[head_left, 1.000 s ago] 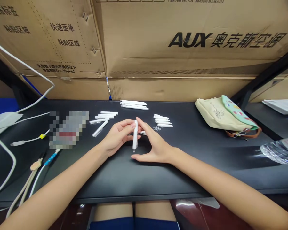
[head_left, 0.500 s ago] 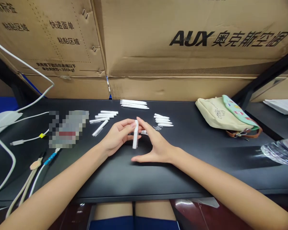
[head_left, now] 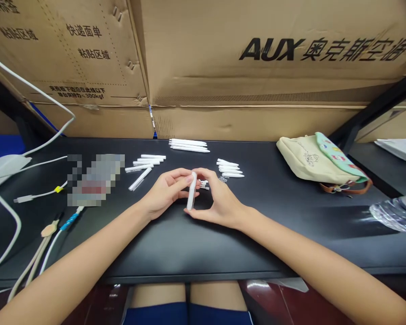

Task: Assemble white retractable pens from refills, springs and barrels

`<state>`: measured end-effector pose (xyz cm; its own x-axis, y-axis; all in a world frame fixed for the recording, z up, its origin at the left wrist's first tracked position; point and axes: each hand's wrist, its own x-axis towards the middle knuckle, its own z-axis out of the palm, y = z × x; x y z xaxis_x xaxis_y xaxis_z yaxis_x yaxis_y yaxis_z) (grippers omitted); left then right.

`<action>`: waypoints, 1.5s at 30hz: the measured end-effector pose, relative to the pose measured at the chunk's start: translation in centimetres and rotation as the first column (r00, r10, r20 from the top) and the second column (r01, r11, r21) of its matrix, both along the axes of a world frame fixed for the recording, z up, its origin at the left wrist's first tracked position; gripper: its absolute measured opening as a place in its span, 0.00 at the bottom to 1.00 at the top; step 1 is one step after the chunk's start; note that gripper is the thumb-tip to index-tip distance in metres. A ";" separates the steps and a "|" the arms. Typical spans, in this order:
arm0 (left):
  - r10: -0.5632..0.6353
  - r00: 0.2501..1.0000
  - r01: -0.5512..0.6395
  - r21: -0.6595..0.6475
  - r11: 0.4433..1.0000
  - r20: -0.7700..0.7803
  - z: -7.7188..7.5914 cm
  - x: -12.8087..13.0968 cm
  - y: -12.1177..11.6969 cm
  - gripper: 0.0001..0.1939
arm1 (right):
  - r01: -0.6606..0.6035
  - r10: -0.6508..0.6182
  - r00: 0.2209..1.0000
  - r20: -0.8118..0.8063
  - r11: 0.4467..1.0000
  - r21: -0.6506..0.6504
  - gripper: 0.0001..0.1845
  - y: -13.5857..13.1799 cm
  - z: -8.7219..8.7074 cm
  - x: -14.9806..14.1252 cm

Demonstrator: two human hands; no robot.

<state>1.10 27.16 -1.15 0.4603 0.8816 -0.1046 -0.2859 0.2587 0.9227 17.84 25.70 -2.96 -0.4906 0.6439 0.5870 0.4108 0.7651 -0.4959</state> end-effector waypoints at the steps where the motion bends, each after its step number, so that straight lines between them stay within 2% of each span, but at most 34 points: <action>1: 0.002 1.000 -0.002 0.004 1.000 0.001 0.0 0.0 0.0 0.09 | -0.003 0.003 1.000 0.004 1.000 0.003 0.38 0.0 0.0 0.0; 4: 0.013 1.000 -0.013 0.004 1.000 0.006 0.0 -0.1 0.0 0.08 | -0.032 0.032 0.999 0.013 0.999 0.000 0.41 0.0 0.1 0.0; 12: 0.057 0.998 -0.057 -0.024 0.998 -0.022 -0.4 0.0 0.2 0.08 | -0.056 0.059 0.998 0.024 0.991 -0.122 0.44 0.1 -0.2 0.1; 21: 0.045 0.999 -0.045 0.029 0.999 0.006 -0.1 0.1 -0.2 0.09 | -0.076 0.077 0.997 0.013 0.994 -0.078 0.46 -0.5 0.3 0.4; 23: 0.033 0.999 -0.033 0.035 0.999 0.017 -0.2 0.1 -0.3 0.09 | -0.091 0.094 0.995 0.035 0.992 -0.084 0.49 -0.6 0.3 0.5; 27: 0.000 0.999 -0.002 0.067 0.998 0.034 -0.5 0.1 -0.3 0.08 | -0.071 0.072 0.997 0.019 0.996 -0.054 0.48 -0.6 -0.2 0.5; 30: 0.006 0.999 -0.010 0.084 0.996 0.048 -0.6 0.0 -0.3 0.09 | -0.101 0.103 0.994 0.030 0.993 -0.056 0.52 -0.6 -0.5 0.5; 40: -0.026 0.997 0.019 0.082 0.996 0.077 -0.6 -0.1 -0.4 0.10 | -0.079 0.078 0.997 -0.021 0.996 -0.031 0.50 -0.8 -0.7 0.3; 45: 0.001 0.997 -0.006 0.065 0.998 0.074 -0.7 -0.1 -0.3 0.11 | -0.066 0.065 0.998 -0.008 0.997 -0.041 0.50 -0.8 -0.9 0.3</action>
<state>1.03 26.83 -1.86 0.4613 0.8871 -0.0132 -0.3544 0.1980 0.9139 18.10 24.88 -3.86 -0.5286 0.6343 0.5642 0.3567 0.7691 -0.5304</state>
